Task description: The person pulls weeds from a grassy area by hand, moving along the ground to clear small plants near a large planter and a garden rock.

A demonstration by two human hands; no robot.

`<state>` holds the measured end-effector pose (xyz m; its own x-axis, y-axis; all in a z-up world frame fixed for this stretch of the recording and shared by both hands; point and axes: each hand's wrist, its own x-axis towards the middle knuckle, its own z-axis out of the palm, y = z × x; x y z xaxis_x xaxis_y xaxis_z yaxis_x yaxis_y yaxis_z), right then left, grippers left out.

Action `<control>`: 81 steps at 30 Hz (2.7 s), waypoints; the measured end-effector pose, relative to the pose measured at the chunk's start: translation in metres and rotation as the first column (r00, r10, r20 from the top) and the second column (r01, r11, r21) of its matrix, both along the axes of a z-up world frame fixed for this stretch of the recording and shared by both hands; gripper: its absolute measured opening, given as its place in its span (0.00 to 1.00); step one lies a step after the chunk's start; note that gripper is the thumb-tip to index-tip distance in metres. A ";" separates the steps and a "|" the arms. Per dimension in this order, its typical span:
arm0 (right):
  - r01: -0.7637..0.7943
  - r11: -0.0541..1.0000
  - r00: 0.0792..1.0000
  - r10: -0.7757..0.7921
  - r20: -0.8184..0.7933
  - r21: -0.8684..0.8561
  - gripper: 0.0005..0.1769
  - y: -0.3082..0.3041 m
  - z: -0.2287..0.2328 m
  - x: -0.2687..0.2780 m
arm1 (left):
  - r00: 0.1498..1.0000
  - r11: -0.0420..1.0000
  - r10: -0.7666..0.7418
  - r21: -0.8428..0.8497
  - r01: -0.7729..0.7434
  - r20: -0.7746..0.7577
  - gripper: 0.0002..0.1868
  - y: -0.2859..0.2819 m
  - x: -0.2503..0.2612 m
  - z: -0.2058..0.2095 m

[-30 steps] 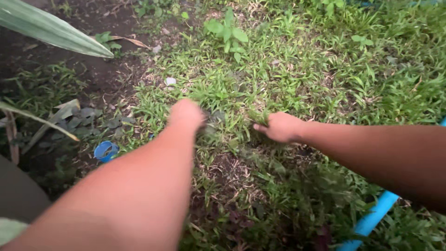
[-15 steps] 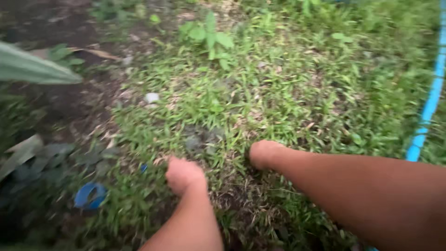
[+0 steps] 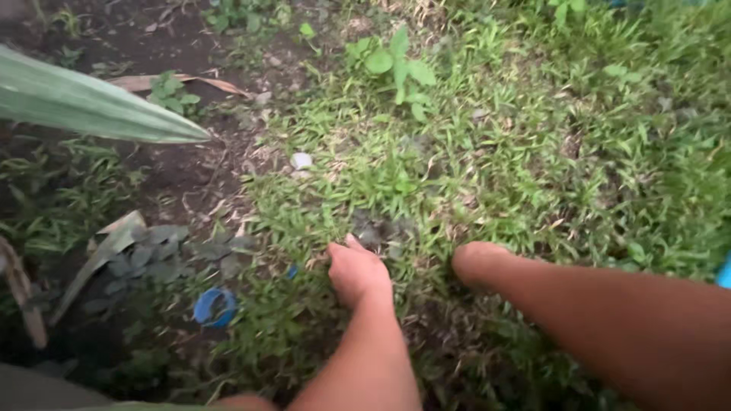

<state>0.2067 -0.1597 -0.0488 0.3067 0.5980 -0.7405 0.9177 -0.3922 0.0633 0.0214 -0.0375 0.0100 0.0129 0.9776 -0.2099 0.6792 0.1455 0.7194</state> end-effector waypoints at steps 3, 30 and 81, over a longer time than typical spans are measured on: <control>0.069 0.992 0.981 -0.086 -0.176 -0.102 0.20 0.015 0.026 0.014 | 0.986 0.984 -0.140 -0.121 0.129 -0.088 0.15 0.008 0.012 -0.007; 0.283 0.882 0.955 -0.225 -0.191 0.376 0.23 0.102 0.011 -0.019 | 0.916 0.906 -0.375 0.152 0.395 -0.145 0.15 -0.024 0.019 -0.050; 0.582 0.420 0.769 -0.564 -0.301 0.696 0.34 -0.009 0.026 0.035 | 0.937 0.949 -0.314 -0.018 0.315 -0.151 0.24 0.028 0.056 -0.027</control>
<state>0.2418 -0.1691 -0.0225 0.7808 0.6044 -0.1582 0.4603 -0.7278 -0.5084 0.0771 -0.0093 -0.0170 0.2887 0.9302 -0.2268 0.7895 -0.0973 0.6060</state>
